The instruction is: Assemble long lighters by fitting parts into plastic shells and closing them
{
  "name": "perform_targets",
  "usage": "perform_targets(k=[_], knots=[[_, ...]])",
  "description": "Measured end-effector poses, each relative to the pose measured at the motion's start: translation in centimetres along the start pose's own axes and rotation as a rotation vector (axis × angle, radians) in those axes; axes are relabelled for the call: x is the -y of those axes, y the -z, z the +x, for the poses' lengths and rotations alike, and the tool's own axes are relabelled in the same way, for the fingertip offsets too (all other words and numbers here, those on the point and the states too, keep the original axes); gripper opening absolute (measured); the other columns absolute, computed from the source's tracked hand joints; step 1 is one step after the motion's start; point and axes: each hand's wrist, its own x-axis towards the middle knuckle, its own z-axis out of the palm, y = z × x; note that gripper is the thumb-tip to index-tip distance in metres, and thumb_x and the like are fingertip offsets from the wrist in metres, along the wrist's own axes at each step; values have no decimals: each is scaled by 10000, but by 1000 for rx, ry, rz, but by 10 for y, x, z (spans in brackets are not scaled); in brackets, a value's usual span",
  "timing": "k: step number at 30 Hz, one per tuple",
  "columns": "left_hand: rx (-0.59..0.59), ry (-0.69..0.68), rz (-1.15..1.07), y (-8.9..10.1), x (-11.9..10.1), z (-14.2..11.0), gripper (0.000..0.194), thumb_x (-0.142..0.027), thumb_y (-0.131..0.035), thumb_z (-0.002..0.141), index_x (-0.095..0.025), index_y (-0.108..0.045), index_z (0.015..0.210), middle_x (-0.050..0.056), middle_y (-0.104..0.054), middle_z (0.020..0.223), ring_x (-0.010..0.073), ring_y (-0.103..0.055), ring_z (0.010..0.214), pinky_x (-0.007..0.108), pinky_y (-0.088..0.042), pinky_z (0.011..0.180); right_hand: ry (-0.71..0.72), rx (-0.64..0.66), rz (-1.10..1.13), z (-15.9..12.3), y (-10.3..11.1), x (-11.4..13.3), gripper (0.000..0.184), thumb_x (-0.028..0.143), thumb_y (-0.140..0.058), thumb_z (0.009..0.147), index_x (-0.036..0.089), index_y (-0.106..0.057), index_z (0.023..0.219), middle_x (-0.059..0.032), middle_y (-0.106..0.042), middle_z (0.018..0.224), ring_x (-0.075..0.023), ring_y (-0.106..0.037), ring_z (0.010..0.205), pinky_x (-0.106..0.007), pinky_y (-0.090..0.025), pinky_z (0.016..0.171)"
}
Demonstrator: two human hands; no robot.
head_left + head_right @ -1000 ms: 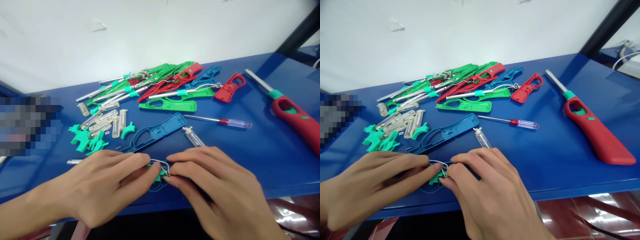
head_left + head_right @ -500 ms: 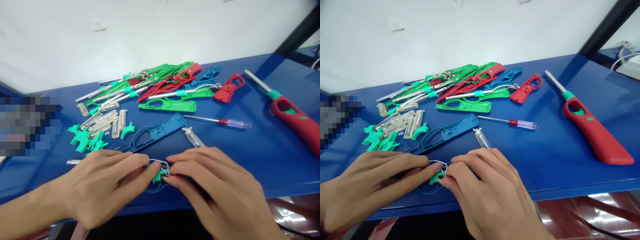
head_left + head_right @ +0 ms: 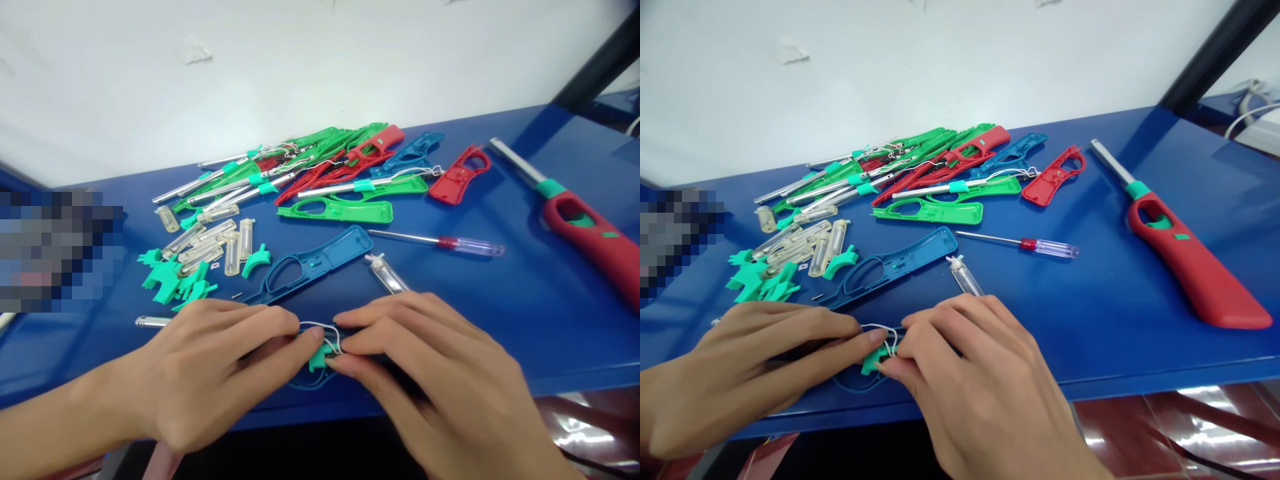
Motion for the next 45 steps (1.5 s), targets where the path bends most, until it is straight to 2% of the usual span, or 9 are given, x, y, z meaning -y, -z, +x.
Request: perform_targets(k=[3,7,11,15,21,30,37,41,45], knots=[[12,-25,-46,1,1,7,512,-171,-196,1224,-174,-706,1266,25,-815,962,130,-692,631,279,-505,583,27,23,11,1,2,-2,180,333,-656,1161,289,-697,991,130,-834,1099,-107,-765,978,-269,-467,1026],[-16,75,-141,-4,0,9,581,-249,-131,1242,-205,-708,1193,-21,-775,831,109,-621,521,276,-459,529,42,19,42,1,6,-5,116,283,-713,1120,321,-771,1026,159,-839,1157,-65,-766,1047,-195,-512,1033],[-26,115,-143,-4,-4,12,639,-275,-117,1239,-214,-739,1107,-24,-756,754,116,-621,495,281,-443,495,38,26,52,1,11,-7,204,173,-694,1076,338,-814,1083,153,-845,1202,-43,-766,1109,-132,-535,1070],[-25,65,-46,5,-5,19,687,-200,-144,1232,-190,-766,939,6,-810,778,92,-646,478,255,-462,487,56,79,66,5,15,-7,286,120,-635,1077,343,-813,1067,161,-852,1179,-17,-772,1106,-72,-522,1066],[3,-30,72,11,-7,26,724,-109,-131,1213,-194,-745,837,-9,-812,750,77,-665,463,237,-484,486,52,83,94,11,16,-5,188,209,-635,1139,317,-752,1039,157,-852,1123,-9,-777,1051,-40,-494,1061],[-40,-13,-11,7,-5,21,749,-114,-36,1208,-178,-769,1071,-21,-759,741,99,-577,431,289,-456,460,45,141,64,6,14,-4,124,328,-605,1184,348,-696,1266,156,-831,1186,-43,-758,1079,-109,-513,1042],[-69,-4,13,6,-8,22,800,-124,-66,1218,-202,-734,785,-25,-656,602,93,-531,417,276,-440,475,-10,191,93,5,13,-4,242,260,-639,1159,409,-664,1348,171,-823,1163,-70,-737,1047,-143,-556,931],[-83,-16,30,8,-8,26,724,-93,-149,1207,-195,-734,793,-5,-731,684,96,-574,443,281,-449,479,-21,190,86,3,11,-2,304,201,-658,1126,387,-667,1366,135,-830,1134,-103,-734,1016,-173,-582,893],[-63,-22,20,8,-8,26,629,-101,-245,1203,-195,-719,801,10,-766,740,111,-631,503,295,-456,496,-12,161,76,0,10,-2,434,145,-666,1099,355,-624,1476,109,-837,1120,-111,-740,990,-213,-593,991]])
